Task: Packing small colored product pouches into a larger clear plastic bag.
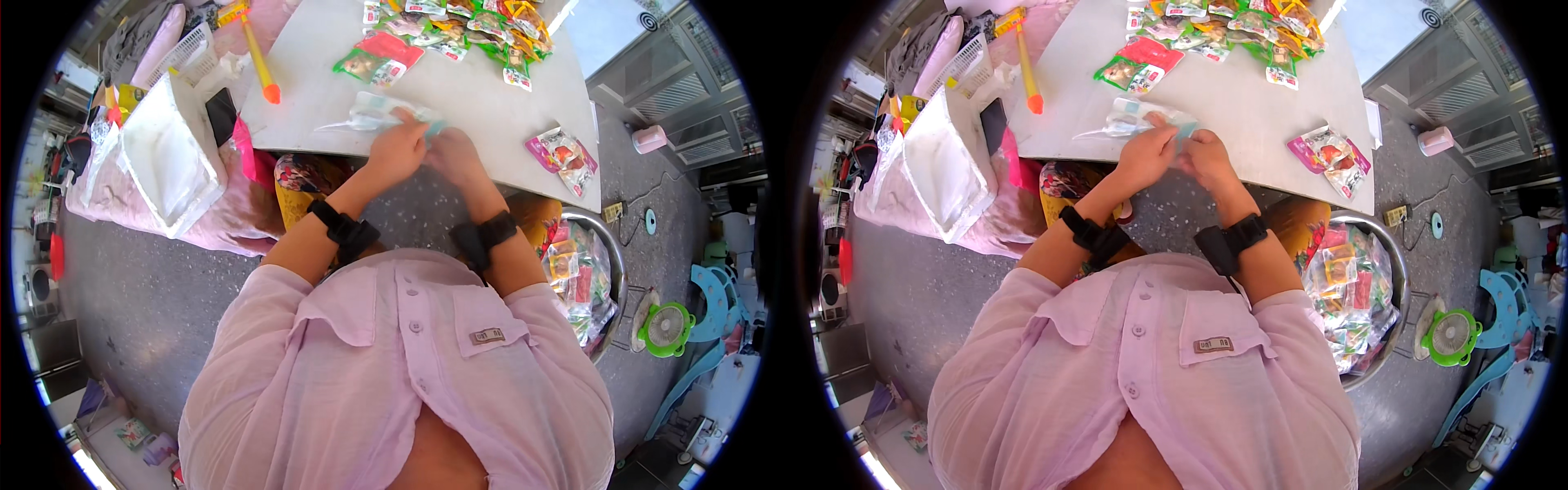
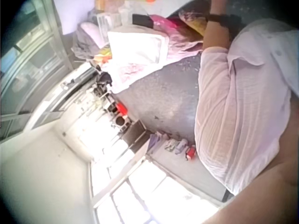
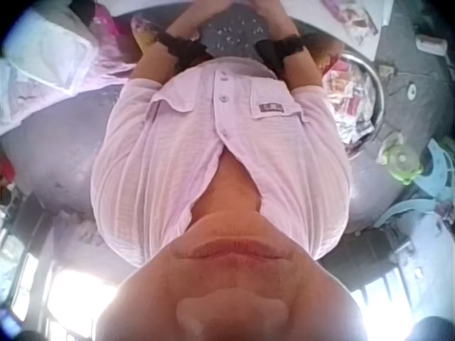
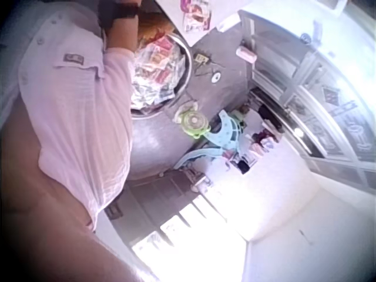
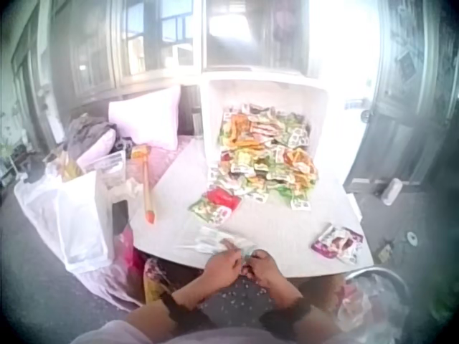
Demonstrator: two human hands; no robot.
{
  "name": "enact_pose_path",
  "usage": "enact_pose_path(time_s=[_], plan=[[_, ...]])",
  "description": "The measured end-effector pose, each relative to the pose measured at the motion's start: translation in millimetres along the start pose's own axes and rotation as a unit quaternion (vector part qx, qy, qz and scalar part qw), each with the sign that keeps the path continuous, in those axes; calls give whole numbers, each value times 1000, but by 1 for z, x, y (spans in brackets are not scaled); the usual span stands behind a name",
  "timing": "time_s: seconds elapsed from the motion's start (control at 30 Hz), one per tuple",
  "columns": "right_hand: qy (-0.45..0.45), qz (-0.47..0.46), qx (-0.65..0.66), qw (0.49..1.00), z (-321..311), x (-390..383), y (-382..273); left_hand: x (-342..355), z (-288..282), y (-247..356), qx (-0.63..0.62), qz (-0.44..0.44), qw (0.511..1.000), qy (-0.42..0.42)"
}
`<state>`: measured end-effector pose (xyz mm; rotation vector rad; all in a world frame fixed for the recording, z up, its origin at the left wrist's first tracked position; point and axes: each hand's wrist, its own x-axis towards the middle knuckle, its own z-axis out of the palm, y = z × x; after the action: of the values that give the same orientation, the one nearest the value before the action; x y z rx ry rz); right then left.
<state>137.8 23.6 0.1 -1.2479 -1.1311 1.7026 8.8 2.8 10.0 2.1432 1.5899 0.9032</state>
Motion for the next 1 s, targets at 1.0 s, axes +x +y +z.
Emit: enact_pose_path(time_s=[1.0], plan=[[67,-211,-386,895,-16,15,2,-17,-14,-15,54,90,994,39]])
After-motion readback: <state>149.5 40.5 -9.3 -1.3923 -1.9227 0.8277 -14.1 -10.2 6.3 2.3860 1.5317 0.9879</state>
